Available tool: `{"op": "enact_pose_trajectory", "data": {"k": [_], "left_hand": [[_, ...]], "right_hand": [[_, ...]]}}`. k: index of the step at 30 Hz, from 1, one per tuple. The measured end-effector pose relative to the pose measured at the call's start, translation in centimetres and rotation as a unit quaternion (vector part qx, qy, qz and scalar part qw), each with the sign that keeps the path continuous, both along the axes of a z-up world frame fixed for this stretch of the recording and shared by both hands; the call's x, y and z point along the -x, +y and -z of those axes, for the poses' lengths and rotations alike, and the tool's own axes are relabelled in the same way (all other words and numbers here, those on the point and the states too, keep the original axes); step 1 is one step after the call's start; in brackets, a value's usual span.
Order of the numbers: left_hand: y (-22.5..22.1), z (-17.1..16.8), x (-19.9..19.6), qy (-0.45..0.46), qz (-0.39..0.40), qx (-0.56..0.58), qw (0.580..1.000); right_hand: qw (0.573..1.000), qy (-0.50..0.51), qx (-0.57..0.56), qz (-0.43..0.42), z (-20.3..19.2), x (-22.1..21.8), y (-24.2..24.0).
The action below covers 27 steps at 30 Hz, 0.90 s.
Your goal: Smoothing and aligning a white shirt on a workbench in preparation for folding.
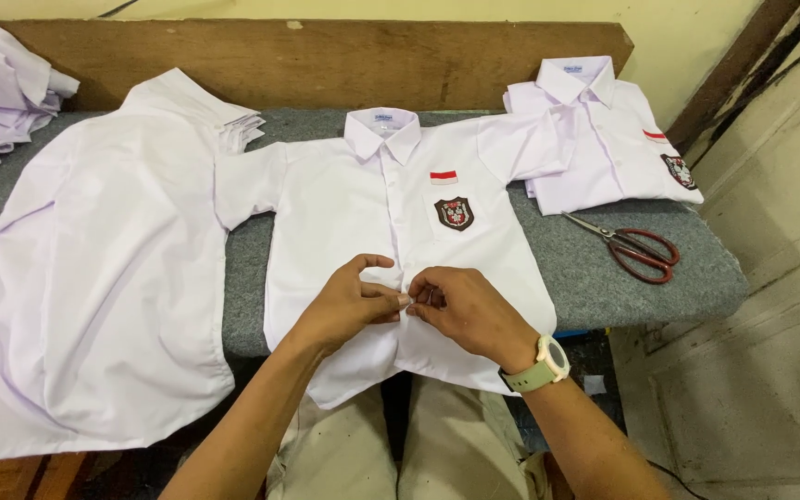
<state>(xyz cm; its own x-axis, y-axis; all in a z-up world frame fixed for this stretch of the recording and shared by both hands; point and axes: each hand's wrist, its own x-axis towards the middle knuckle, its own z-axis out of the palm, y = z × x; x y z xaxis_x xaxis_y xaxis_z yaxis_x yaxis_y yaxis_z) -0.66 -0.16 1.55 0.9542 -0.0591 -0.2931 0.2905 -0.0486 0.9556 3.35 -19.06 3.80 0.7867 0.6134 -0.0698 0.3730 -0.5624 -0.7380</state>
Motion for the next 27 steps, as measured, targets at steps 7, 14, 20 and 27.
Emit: {"op": "enact_pose_trajectory", "data": {"k": [7,14,20,27], "left_hand": [[-0.3,0.3,-0.1,-0.027,-0.001,-0.049,0.998],[-0.3,0.5,0.0,-0.069,-0.006,-0.069,0.995],[-0.5,0.3,0.2,-0.088,-0.004,-0.075,0.993],[-0.5,0.7,0.1,-0.083,0.001,-0.055,0.995]], "right_hand": [[0.998,-0.049,0.032,-0.027,0.1,0.0,0.3],[0.997,-0.049,0.051,-0.031,0.6,0.0,0.4],[0.999,0.031,-0.034,0.0,1.3,-0.7,-0.1],[0.996,0.071,-0.047,0.004,1.2,-0.9,-0.4]]}}
